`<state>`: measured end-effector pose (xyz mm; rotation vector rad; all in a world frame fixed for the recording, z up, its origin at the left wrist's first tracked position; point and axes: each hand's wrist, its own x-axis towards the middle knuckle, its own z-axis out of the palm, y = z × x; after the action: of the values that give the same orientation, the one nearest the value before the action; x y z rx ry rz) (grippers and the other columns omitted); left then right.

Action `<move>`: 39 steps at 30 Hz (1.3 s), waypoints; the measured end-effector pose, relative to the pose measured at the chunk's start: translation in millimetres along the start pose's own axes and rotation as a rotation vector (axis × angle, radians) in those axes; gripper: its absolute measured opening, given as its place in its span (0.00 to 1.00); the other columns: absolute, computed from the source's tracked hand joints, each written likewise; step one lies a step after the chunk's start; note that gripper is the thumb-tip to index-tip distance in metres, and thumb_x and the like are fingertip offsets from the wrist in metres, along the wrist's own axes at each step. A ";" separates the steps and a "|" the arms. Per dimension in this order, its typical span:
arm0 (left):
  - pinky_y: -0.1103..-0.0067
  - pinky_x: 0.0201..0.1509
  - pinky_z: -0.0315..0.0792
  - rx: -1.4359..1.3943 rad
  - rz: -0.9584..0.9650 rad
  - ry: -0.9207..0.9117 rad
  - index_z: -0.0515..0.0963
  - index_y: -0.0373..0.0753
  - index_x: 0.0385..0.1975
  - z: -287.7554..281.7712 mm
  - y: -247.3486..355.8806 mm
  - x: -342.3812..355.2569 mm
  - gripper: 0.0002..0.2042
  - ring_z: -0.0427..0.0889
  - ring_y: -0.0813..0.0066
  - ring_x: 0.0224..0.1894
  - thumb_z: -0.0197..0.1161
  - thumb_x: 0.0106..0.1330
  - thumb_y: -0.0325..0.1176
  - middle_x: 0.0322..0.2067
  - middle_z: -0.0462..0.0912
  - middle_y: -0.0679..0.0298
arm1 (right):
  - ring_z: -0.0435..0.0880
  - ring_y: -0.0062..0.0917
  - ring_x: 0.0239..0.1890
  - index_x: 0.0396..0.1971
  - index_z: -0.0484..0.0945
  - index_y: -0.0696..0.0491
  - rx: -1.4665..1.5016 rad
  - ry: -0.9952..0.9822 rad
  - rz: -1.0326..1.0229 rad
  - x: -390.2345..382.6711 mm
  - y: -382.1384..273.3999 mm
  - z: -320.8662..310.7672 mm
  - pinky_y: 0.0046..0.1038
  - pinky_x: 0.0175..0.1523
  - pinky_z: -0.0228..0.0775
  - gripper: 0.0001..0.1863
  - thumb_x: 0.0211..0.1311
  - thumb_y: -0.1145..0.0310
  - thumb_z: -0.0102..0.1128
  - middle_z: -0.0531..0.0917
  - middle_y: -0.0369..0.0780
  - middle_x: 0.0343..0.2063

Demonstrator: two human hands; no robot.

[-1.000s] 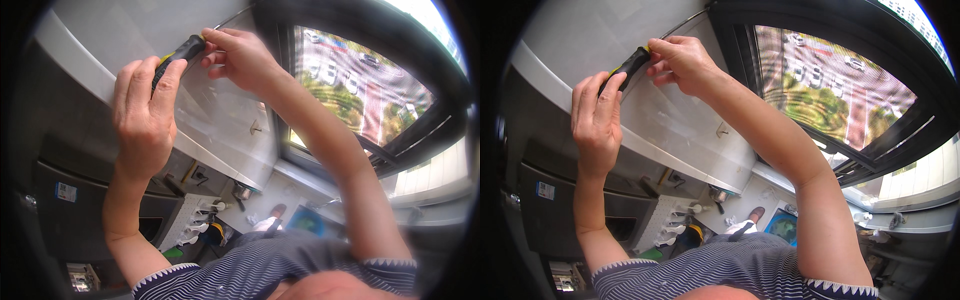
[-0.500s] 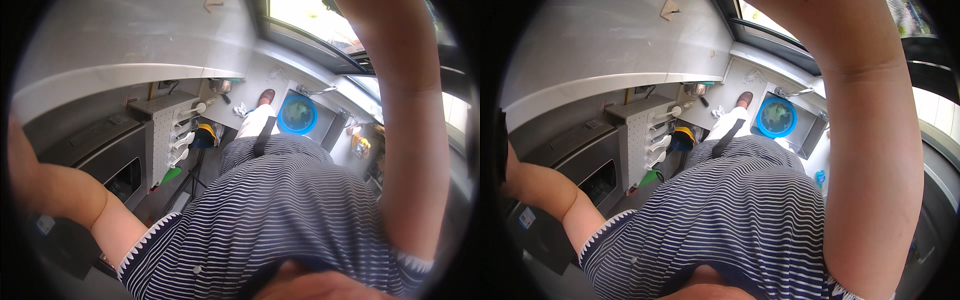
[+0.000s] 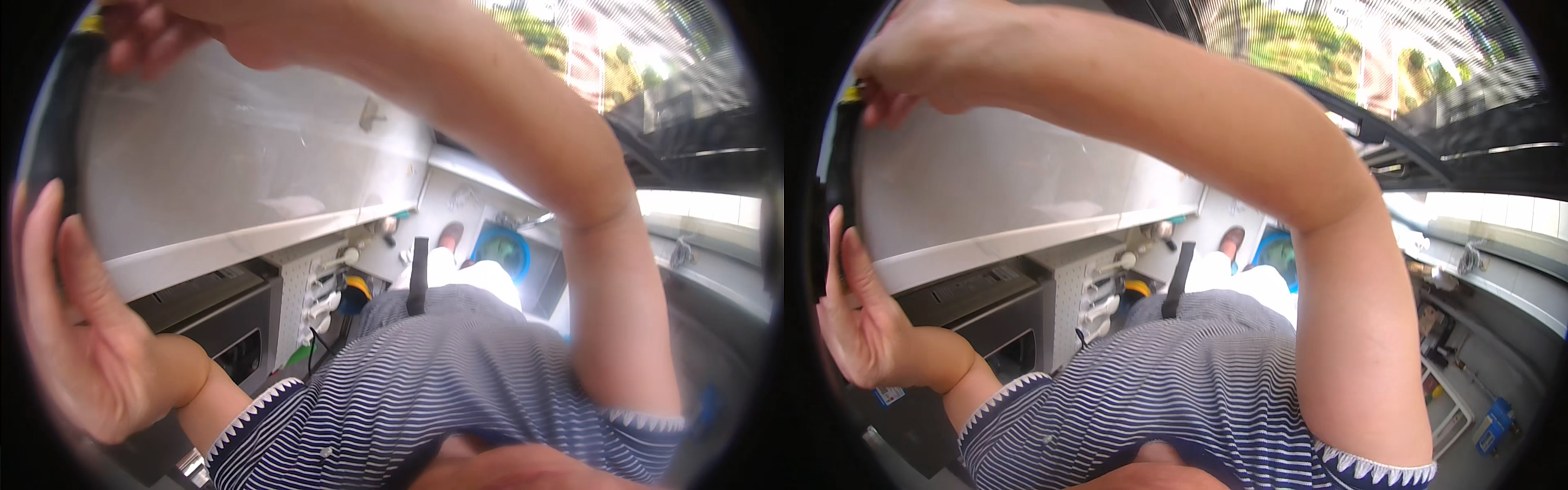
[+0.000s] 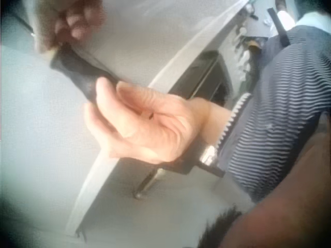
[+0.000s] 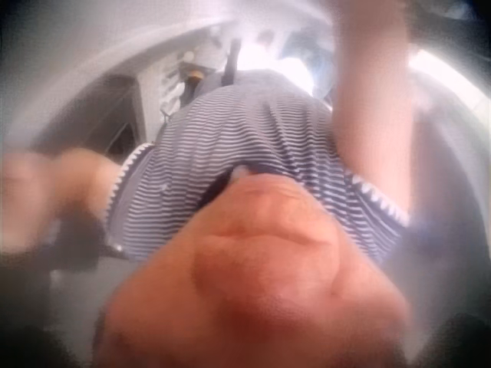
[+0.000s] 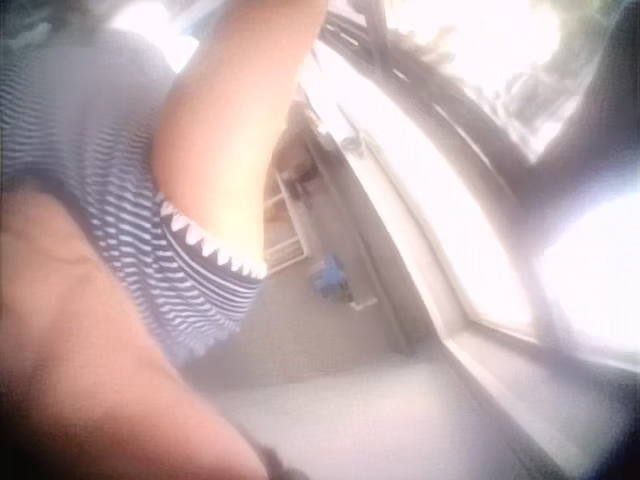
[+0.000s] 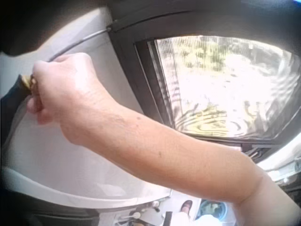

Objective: The person uses a screwdriver to adjust and tighten the hardware and frame components of a window above a kitchen sink.

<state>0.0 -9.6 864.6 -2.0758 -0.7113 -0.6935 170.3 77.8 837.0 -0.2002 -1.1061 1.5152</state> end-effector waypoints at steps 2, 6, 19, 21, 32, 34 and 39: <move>0.84 0.35 0.73 -0.002 0.018 -0.076 0.80 0.30 0.34 -10.2 -2.0 12.2 0.07 0.80 0.72 0.35 0.63 0.54 0.20 0.35 0.82 0.57 | 0.74 0.22 0.17 0.24 0.71 0.61 -0.014 0.010 -0.024 -9.8 -10.5 8.5 0.22 0.23 0.67 0.10 0.60 0.70 0.47 0.75 0.39 0.17; 0.79 0.43 0.73 0.053 0.087 -0.084 0.80 0.38 0.38 -24.3 -6.8 15.7 0.14 0.76 0.68 0.41 0.64 0.50 0.18 0.41 0.78 0.58 | 0.75 0.21 0.19 0.25 0.71 0.60 -0.100 0.152 -0.002 -12.0 -17.1 25.3 0.20 0.22 0.67 0.09 0.59 0.70 0.50 0.76 0.39 0.21; 0.73 0.41 0.62 0.108 0.175 0.104 0.80 0.38 0.36 -7.3 -17.2 25.9 0.13 0.72 0.70 0.37 0.59 0.47 0.25 0.34 0.75 0.61 | 0.78 0.21 0.22 0.37 0.71 0.57 -0.025 0.205 0.046 -14.3 -2.1 16.7 0.23 0.21 0.73 0.16 0.60 0.59 0.55 0.75 0.36 0.27; 0.73 0.40 0.62 0.120 0.155 0.108 0.80 0.38 0.36 -8.5 -17.9 22.4 0.13 0.72 0.70 0.37 0.58 0.48 0.25 0.33 0.75 0.62 | 0.78 0.21 0.24 0.34 0.72 0.56 -0.052 0.186 0.082 -16.4 -4.3 22.3 0.24 0.23 0.72 0.15 0.61 0.58 0.54 0.75 0.35 0.26; 0.72 0.44 0.67 0.019 0.212 0.066 0.78 0.39 0.39 -14.1 -19.4 29.5 0.16 0.73 0.65 0.40 0.63 0.47 0.26 0.36 0.75 0.60 | 0.79 0.20 0.27 0.35 0.73 0.61 -0.210 0.270 -0.025 -17.9 -10.0 30.8 0.19 0.25 0.74 0.17 0.60 0.60 0.56 0.78 0.40 0.28; 0.72 0.44 0.68 0.001 0.232 0.068 0.78 0.38 0.39 -9.5 -23.1 31.0 0.16 0.73 0.65 0.39 0.62 0.46 0.25 0.35 0.75 0.59 | 0.80 0.20 0.25 0.33 0.73 0.62 -0.199 0.293 -0.018 -19.1 -10.8 32.5 0.19 0.24 0.75 0.16 0.58 0.61 0.59 0.78 0.40 0.26; 0.75 0.39 0.68 0.021 0.272 0.163 0.78 0.33 0.31 -5.1 -26.0 36.1 0.09 0.73 0.70 0.35 0.60 0.49 0.26 0.29 0.76 0.61 | 0.80 0.19 0.23 0.31 0.73 0.61 -0.094 0.347 -0.075 -14.6 -3.7 34.3 0.20 0.23 0.76 0.16 0.57 0.61 0.60 0.77 0.38 0.23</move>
<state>5.8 8.1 905.3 -2.0198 -0.3355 -0.6867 154.2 47.2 851.5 -0.4634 -0.8957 1.3037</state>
